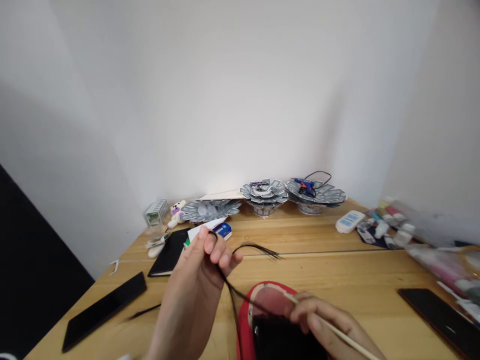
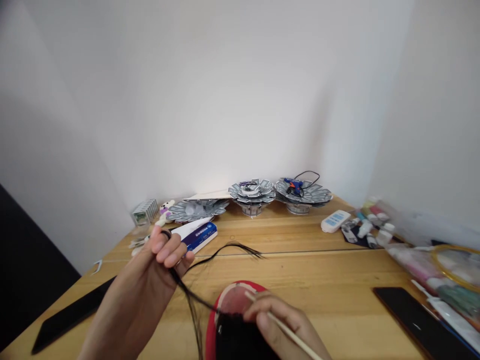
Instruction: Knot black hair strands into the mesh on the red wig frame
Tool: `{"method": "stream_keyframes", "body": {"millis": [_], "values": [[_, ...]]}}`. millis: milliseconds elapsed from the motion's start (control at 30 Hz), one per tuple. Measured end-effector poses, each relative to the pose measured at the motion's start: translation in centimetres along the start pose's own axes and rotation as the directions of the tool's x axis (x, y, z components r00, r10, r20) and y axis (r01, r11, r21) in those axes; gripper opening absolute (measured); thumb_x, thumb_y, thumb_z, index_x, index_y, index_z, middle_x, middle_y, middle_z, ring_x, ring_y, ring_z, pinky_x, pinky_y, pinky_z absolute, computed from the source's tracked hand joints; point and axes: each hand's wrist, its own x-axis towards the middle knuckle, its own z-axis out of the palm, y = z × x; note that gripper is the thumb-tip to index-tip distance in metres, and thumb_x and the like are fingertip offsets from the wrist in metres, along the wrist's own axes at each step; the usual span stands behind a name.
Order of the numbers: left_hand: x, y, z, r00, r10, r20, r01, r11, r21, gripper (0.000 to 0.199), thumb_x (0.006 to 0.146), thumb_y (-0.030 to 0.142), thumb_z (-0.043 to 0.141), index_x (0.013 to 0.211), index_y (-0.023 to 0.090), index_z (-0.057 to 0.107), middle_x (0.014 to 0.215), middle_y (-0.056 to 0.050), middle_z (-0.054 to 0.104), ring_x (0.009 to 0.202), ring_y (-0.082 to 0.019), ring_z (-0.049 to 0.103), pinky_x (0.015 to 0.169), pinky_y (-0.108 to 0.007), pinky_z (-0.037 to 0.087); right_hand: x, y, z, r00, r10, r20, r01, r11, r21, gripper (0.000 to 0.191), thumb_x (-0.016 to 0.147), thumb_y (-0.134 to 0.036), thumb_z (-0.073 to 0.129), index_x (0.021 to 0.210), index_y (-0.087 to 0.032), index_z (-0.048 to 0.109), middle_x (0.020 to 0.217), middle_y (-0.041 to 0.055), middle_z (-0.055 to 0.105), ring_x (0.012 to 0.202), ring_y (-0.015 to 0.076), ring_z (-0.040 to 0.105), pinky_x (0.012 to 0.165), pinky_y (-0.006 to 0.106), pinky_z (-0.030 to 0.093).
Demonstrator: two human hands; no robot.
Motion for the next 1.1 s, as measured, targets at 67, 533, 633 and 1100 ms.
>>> {"method": "stream_keyframes", "body": {"millis": [67,533,633,1100], "values": [[0.0,-0.3,-0.1,0.997,0.075,0.022,-0.078,0.961,0.266,0.037,0.088,0.041,0.068,0.063,0.019,0.054,0.068,0.002,0.060,0.070,-0.013,0.058,0.081,-0.027,0.052,0.5,-0.5,-0.8,0.976,0.019,-0.215,-0.053,0.987,-0.153,0.048,0.081,-0.069,0.060,0.085,-0.026,0.079,0.099,0.0114,0.078,0.099,0.0330,0.071,0.093,0.044,0.055],[-0.5,-3.0,0.0,0.905,-0.091,0.416,-0.323,0.489,0.810,0.034,0.097,0.035,0.046,0.070,0.021,0.062,0.109,-0.009,0.063,0.112,-0.024,0.055,0.096,-0.033,0.038,2.1,-5.9,1.8,0.971,-0.237,-0.025,0.228,0.955,-0.190,0.019,0.089,-0.034,0.063,0.076,-0.028,0.076,0.073,-0.0011,0.075,0.068,0.0168,0.070,0.065,0.020,0.056],[-0.2,-3.3,-0.7,0.916,-0.238,0.322,-0.111,0.621,0.775,0.041,0.095,0.050,0.050,0.070,0.019,0.061,0.083,-0.007,0.065,0.081,-0.021,0.060,0.076,-0.029,0.043,2.0,-5.5,1.3,0.985,-0.122,-0.119,0.107,0.987,-0.124,0.029,0.088,-0.043,0.064,0.068,-0.025,0.071,0.064,-0.0011,0.071,0.061,0.0174,0.067,0.058,0.021,0.053],[-1.3,-3.2,0.1,0.849,-0.057,0.526,-0.393,0.597,0.699,0.043,0.099,0.044,0.049,0.067,0.023,0.068,0.082,-0.008,0.066,0.109,-0.026,0.054,0.095,-0.031,0.037,2.9,-3.1,4.0,0.981,0.174,-0.085,-0.109,0.858,0.503,0.041,0.078,-0.060,0.074,0.074,-0.020,0.064,0.059,-0.0032,0.059,0.051,0.0102,0.050,0.048,0.018,0.041]]}}
